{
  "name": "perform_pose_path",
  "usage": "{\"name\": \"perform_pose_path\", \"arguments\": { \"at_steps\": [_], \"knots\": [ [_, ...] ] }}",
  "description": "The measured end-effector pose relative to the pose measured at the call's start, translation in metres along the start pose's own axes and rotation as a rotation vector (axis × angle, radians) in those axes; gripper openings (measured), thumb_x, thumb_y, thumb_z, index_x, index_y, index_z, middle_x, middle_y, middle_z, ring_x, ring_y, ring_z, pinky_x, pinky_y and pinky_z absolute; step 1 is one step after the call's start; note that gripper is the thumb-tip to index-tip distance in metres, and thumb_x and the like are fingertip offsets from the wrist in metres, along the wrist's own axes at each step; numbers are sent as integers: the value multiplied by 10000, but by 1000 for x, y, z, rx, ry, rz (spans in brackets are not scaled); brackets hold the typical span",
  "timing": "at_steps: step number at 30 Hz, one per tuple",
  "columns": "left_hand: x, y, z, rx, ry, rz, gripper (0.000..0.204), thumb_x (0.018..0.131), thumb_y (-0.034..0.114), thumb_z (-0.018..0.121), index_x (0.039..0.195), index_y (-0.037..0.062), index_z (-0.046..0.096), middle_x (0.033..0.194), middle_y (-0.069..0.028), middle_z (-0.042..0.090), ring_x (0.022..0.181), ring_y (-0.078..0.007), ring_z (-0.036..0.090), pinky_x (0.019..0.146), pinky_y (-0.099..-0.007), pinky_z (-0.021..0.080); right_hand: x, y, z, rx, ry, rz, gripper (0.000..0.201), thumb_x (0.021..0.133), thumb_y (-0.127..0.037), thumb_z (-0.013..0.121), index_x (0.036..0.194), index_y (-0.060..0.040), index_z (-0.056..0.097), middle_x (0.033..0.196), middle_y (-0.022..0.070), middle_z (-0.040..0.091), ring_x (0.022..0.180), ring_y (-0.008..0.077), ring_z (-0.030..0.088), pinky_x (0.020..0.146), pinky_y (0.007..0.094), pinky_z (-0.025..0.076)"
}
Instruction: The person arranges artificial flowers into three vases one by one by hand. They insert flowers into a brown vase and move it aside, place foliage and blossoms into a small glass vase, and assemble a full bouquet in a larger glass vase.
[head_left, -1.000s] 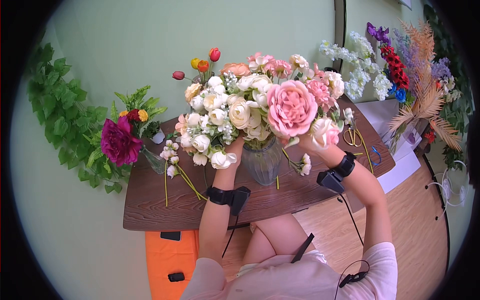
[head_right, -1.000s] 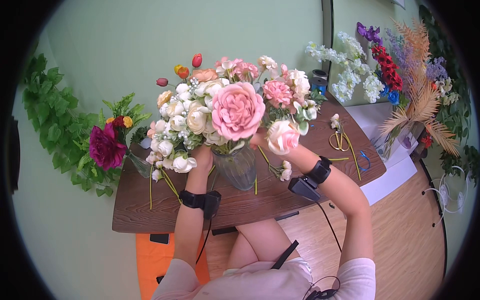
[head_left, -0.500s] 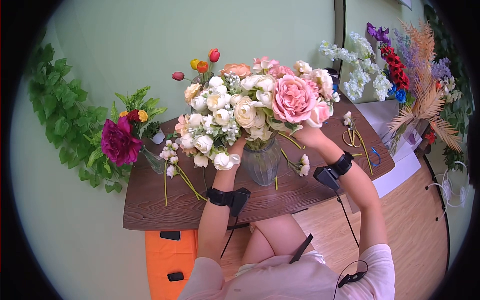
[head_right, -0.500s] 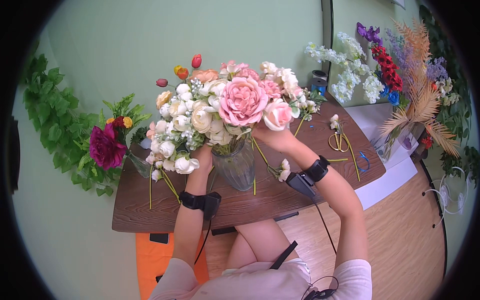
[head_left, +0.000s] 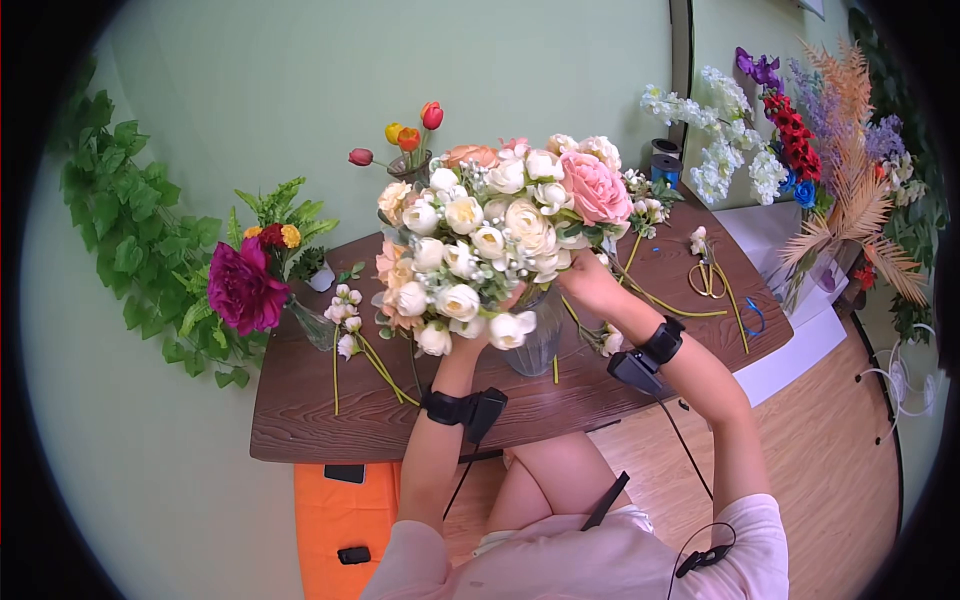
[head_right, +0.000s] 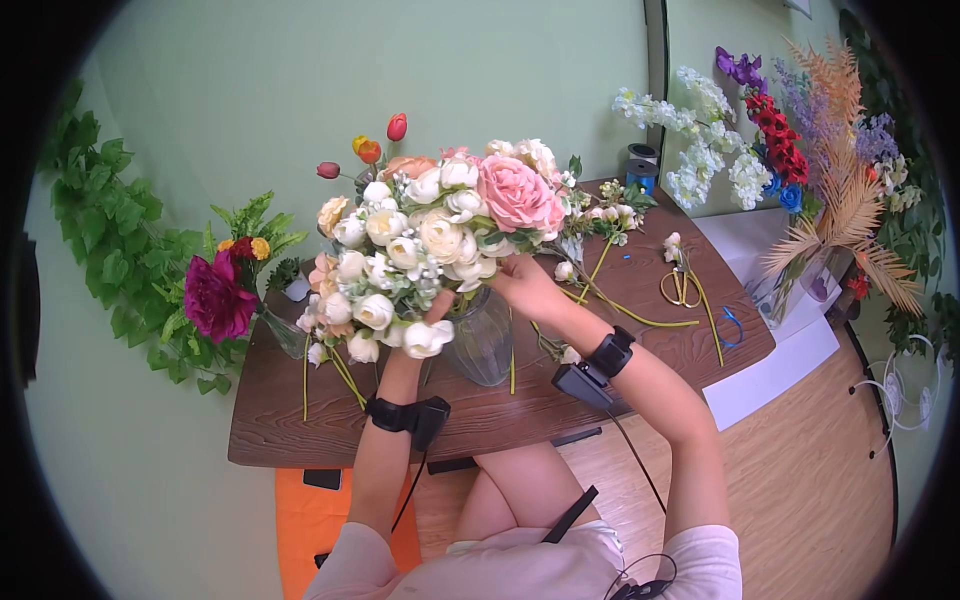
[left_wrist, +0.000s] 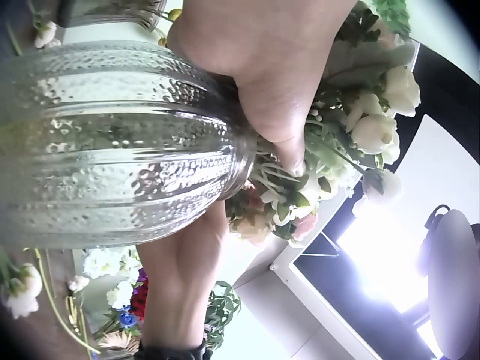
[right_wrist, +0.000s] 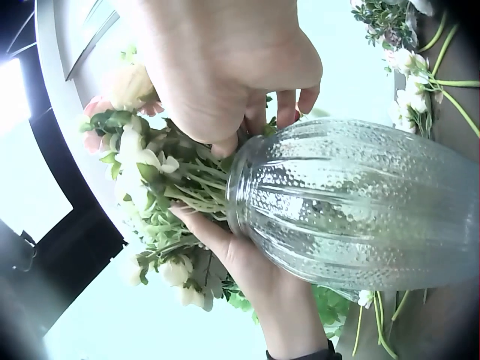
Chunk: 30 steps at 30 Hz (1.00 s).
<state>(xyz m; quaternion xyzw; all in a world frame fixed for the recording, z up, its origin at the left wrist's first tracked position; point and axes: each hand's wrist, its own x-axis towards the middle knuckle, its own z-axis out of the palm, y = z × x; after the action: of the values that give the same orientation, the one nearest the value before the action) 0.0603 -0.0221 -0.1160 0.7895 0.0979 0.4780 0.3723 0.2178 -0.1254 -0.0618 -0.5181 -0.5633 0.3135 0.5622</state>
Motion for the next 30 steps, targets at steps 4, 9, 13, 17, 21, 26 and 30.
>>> {"name": "perform_pose_path", "arguments": {
  "at_steps": [4,9,13,17,21,26,30],
  "knots": [
    [4,25,-15,-505,-326,78,491,731,88,713,1171,44,500,1151,-54,543,956,-135,528,828,-263,448,-4,-7,10,91,86,-135,264,849,-101,518,1069,37,570,979,51,624,866,74,526,775,250,418],
    [13,51,-5,50,-163,-27,476,757,92,688,1186,40,490,1159,-55,541,1000,-137,525,847,-262,447,-5,-11,12,89,62,-70,254,847,-103,523,1047,41,585,986,50,623,880,80,525,789,251,414],
    [14,45,0,19,-97,-36,518,782,114,663,1242,44,436,1220,-61,495,1086,-161,482,927,-307,402,-5,-6,8,61,38,-75,278,841,-153,556,1031,46,590,928,54,624,801,80,518,713,247,417],
    [14,18,0,309,-28,333,498,810,134,626,1254,41,418,1238,-78,477,1118,-199,460,963,-328,362,2,27,7,76,108,-54,281,838,-225,594,925,42,607,821,48,606,721,87,501,647,248,409],
    [16,24,4,57,152,-7,480,814,125,623,1244,33,431,1234,-83,485,1122,-197,457,961,-321,358,-11,4,22,237,253,-107,275,871,-207,574,983,40,531,864,48,588,781,73,493,698,232,409],
    [14,1,6,-95,199,-105,480,866,210,527,1289,49,367,1315,-70,401,1186,-188,398,996,-336,332,-14,-6,22,228,210,-45,276,894,-170,538,1060,46,491,913,42,585,819,69,502,726,231,410],
    [15,-3,4,-35,110,-155,486,916,319,428,1332,95,310,1383,-68,327,1257,-200,333,1034,-369,299,-12,-5,29,317,228,-188,297,884,-168,546,1088,43,501,937,52,603,834,78,518,721,235,415]
  ]
}}
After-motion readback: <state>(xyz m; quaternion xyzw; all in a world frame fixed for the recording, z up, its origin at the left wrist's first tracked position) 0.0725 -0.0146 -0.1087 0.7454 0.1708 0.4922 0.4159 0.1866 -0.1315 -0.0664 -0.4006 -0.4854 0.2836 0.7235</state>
